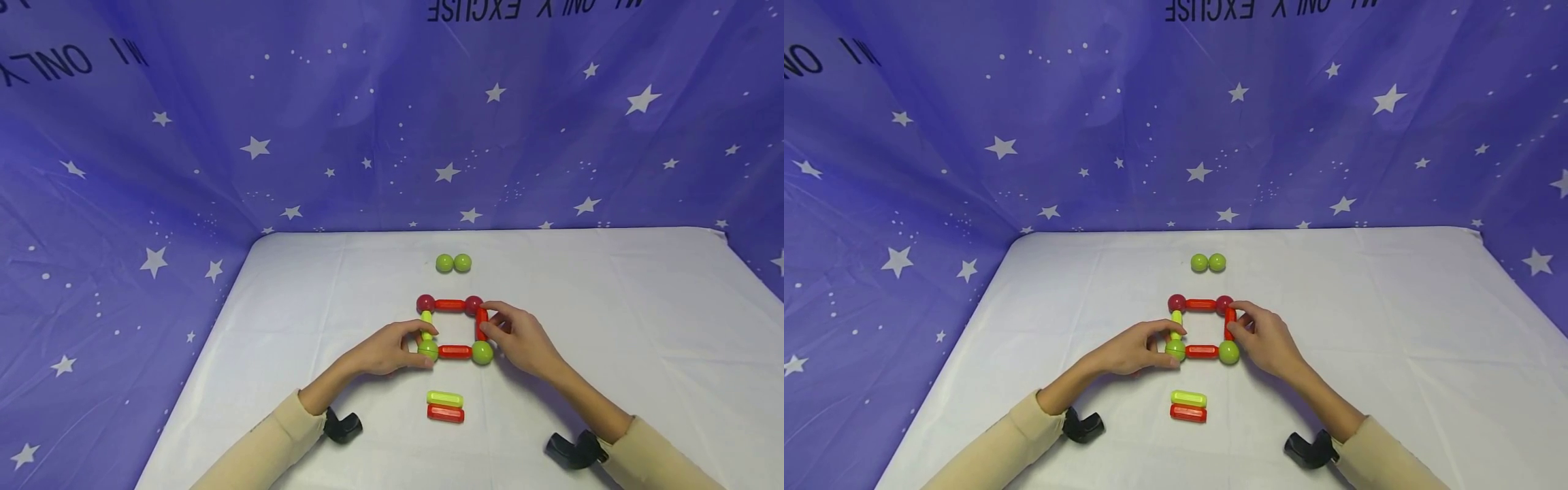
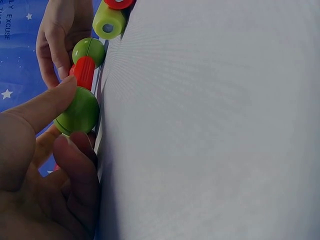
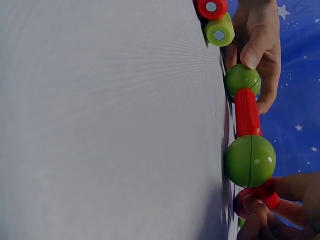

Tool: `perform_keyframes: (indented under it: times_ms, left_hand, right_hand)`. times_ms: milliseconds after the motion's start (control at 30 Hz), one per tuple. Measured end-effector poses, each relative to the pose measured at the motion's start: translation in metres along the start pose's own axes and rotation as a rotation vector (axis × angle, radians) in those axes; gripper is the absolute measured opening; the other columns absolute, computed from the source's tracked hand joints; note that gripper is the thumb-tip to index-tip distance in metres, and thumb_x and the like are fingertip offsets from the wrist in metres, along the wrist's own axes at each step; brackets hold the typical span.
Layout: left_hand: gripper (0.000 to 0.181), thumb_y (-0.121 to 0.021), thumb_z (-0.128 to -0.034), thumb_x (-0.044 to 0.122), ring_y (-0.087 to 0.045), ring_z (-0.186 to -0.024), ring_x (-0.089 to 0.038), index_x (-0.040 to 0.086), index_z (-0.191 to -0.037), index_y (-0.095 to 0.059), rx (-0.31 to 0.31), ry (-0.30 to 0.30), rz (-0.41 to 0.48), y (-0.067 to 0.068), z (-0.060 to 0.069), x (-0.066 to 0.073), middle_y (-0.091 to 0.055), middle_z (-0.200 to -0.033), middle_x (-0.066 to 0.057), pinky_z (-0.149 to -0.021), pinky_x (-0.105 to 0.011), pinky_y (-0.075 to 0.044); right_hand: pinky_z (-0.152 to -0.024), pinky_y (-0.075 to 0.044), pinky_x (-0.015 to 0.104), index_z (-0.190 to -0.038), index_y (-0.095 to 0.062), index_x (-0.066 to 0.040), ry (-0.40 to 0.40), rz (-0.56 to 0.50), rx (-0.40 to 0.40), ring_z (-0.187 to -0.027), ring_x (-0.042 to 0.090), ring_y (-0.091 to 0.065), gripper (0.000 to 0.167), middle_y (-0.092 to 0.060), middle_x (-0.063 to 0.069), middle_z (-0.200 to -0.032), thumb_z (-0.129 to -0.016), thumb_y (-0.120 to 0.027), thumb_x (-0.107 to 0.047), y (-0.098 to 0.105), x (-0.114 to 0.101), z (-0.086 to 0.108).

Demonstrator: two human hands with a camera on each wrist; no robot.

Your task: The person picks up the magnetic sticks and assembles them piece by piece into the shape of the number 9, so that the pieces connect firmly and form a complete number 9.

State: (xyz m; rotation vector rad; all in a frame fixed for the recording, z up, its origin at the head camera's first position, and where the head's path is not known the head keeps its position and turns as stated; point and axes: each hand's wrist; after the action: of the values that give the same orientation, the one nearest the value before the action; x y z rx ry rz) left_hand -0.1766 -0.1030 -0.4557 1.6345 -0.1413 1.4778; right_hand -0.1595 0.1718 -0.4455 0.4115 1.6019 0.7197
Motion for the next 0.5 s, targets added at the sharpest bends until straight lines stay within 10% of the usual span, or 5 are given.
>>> perform_keyframes:
  times_ms: [500]
  left_hand:
    - [0.047,-0.078,-0.0867,0.025,-0.048,-0.062,-0.009,0.014,-0.128,-0.061,0.002,-0.005,0.011,-0.0003,0.0004,0.0005,-0.055,-0.102,0.002,-0.060,-0.025,-0.041]
  right_hand:
    - [-0.061,-0.050,0.027,-0.130,-0.059,-0.003,0.011,0.019,-0.019,-0.073,0.019,-0.056,0.039,-0.064,0.005,-0.089,-0.093,-0.067,-0.009,-0.0024,0.0013,-0.0017]
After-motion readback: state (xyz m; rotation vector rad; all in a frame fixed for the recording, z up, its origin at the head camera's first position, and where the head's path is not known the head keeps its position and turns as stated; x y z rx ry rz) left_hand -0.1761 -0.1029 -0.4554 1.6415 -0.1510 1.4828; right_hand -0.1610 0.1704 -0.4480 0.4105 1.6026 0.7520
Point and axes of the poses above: each hand's wrist, its own z-axis away from the middle knuckle, its own y-axis out of the back of the hand, x = y × z
